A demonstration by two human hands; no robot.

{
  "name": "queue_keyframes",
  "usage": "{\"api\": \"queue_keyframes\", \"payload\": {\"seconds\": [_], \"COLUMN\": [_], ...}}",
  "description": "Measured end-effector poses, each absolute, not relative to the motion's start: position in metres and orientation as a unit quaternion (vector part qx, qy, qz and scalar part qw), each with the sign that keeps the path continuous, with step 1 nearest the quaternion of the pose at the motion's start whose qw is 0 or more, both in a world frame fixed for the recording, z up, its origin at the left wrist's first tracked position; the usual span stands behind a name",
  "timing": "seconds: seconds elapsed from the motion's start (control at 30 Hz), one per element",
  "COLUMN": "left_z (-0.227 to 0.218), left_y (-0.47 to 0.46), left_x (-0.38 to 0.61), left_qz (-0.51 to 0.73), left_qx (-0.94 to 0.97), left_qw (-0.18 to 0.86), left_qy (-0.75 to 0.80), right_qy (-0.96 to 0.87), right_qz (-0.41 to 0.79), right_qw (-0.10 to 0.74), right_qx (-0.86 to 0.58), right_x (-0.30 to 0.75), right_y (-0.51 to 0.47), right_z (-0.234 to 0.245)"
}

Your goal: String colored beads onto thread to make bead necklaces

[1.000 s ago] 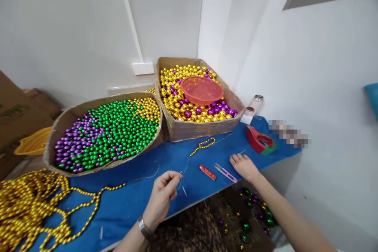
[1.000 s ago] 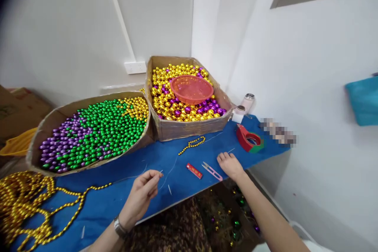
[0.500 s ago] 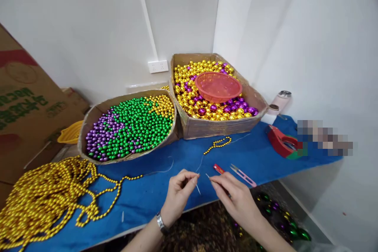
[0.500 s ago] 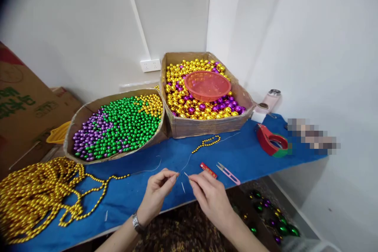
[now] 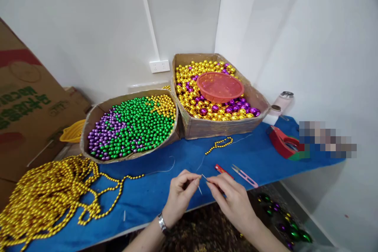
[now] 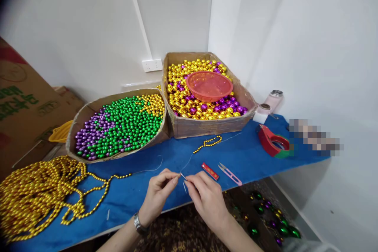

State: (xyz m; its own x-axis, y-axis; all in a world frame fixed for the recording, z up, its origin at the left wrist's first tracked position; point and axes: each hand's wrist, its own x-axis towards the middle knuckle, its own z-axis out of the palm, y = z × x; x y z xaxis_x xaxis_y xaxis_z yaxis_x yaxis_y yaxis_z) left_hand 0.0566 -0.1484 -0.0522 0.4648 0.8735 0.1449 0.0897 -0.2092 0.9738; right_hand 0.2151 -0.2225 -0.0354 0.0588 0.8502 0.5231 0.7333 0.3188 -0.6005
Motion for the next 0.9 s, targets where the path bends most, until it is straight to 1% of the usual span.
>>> {"api": "queue_keyframes", "payload": {"seconds": [0.5,0.9], "left_z": [-0.0522,-0.0547], "left_y": [-0.1494,-0.1490], "left_x": [0.0547,0.0537], "left_qz": [0.378,0.372], "left_qx": [0.673,0.678], "left_qw": [0.528,0.528], "left_qy": [0.354,0.351], "right_qy": [-0.678,-0.686], "right_qz": [0.100,0.089], "right_qw": [0.421,0.422], "right_qx": [-0.594,-0.586], "right_x": [0.2110,0.2135], "right_y": [-0.2223,-0.2212], "right_z": [-0.0351,-0.0377]}}
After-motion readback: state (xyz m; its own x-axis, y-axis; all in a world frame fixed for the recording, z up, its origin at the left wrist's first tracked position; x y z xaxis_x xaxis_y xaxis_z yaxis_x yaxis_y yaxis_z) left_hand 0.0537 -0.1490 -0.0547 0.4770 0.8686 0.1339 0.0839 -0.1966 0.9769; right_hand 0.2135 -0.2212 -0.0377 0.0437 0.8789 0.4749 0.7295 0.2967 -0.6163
